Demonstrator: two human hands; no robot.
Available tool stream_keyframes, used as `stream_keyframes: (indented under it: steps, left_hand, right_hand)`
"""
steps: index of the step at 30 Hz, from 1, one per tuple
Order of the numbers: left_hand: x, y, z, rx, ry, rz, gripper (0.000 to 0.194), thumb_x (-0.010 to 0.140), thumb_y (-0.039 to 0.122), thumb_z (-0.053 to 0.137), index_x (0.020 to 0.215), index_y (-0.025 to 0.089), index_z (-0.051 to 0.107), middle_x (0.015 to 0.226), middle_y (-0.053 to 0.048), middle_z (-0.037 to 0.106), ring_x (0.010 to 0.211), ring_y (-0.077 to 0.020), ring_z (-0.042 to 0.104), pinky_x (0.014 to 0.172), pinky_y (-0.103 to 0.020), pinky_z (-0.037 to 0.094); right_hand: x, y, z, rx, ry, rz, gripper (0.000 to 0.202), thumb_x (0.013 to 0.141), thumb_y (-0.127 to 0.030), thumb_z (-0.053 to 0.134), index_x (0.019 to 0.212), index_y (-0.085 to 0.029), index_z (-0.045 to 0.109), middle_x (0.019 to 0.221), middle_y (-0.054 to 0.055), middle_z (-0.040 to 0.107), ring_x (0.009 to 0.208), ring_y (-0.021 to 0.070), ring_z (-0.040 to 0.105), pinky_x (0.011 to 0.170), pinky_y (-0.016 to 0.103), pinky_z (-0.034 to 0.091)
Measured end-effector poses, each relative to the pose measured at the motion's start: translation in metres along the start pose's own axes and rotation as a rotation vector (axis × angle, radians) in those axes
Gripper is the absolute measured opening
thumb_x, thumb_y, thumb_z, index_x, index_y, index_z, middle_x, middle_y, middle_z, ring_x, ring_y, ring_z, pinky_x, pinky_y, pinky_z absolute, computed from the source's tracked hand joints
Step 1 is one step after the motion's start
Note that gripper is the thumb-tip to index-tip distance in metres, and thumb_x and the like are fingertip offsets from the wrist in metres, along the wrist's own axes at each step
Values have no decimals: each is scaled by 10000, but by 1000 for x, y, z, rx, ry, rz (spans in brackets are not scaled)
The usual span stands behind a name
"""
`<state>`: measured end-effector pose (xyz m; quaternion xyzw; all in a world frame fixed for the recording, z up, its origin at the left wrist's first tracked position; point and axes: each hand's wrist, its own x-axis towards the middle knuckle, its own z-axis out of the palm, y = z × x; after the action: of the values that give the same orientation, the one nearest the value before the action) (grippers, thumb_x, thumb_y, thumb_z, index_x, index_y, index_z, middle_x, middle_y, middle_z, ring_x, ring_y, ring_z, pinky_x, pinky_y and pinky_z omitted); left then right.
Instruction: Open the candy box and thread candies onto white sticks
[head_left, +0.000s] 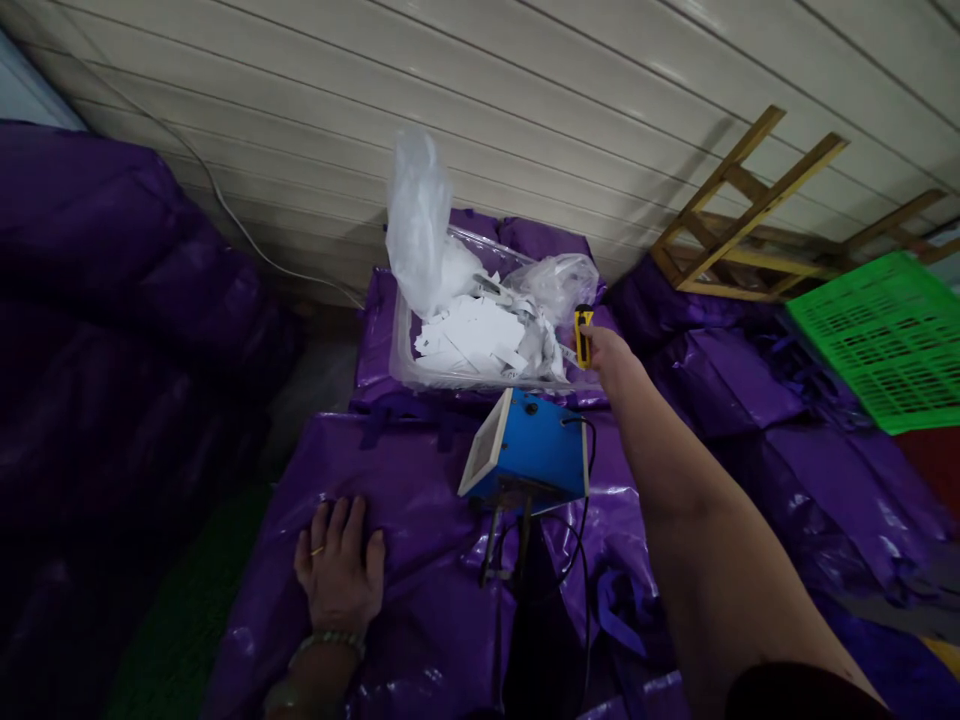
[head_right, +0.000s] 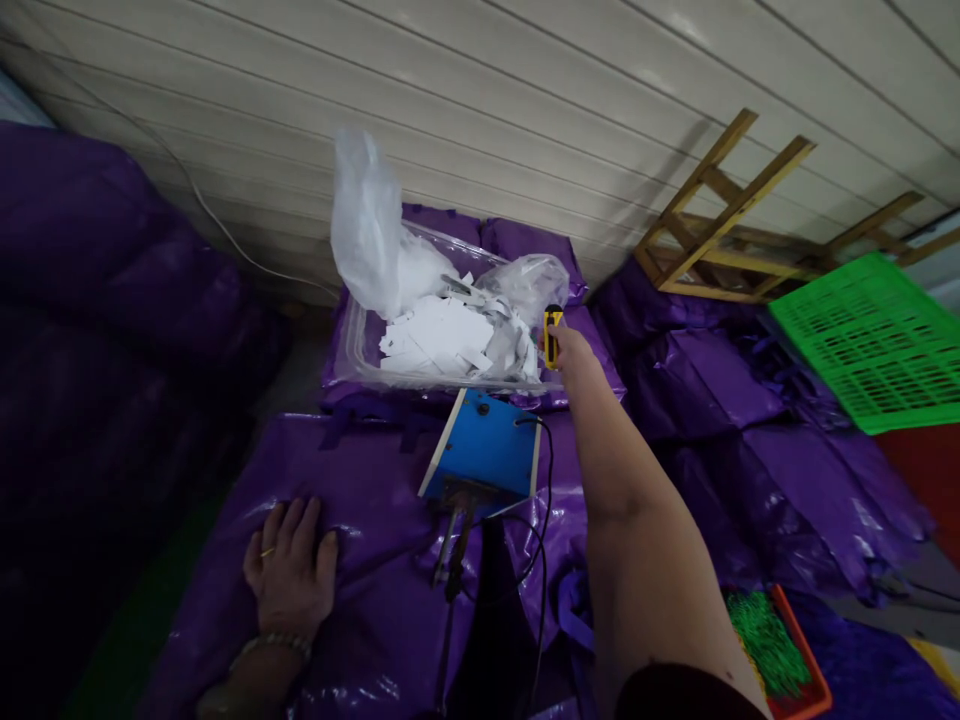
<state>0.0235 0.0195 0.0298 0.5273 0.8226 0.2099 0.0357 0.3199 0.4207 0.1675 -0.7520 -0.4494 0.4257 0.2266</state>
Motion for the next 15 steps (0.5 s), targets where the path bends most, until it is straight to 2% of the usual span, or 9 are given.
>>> stream_keyframes:
  steps: [7,11,13,15]
  left_hand:
    - [3,4,-1,-39,-44,-48,573,910,365,367,1421,130,477,1432,-178,506,1465,-310,237,1179,-542,130]
    - [4,9,-6,-35,-23,-40,556,940,388,335,1390,107,500,1431,-186,502,1464,-295,244,1187,-518,123]
    - [5,11,-9,-41,-6,-34,551,953,397,329,1384,101,502,1429,-188,499,1460,-295,249,1189,-515,117]
    - [5,12,-11,-56,-10,-30,547,960,397,339,1400,106,482,1447,-178,479,1459,-300,243,1189,-518,106]
  right_hand:
    - [-35,-1,-25,387,-70,-152,163,912,-217,400,783,-190,494,621,-64,615,662,70,583,753,268,447]
    - [-61,-2,-37,403,-50,-178,171,867,-278,367,765,-223,492,584,-77,585,617,42,523,778,269,436]
    - [-83,11,-40,403,11,-201,141,845,-289,382,765,-243,488,561,-75,560,573,52,491,751,289,439]
    - [-113,38,-46,439,102,-220,75,827,-269,430,783,-252,489,566,-67,541,540,70,474,668,303,437]
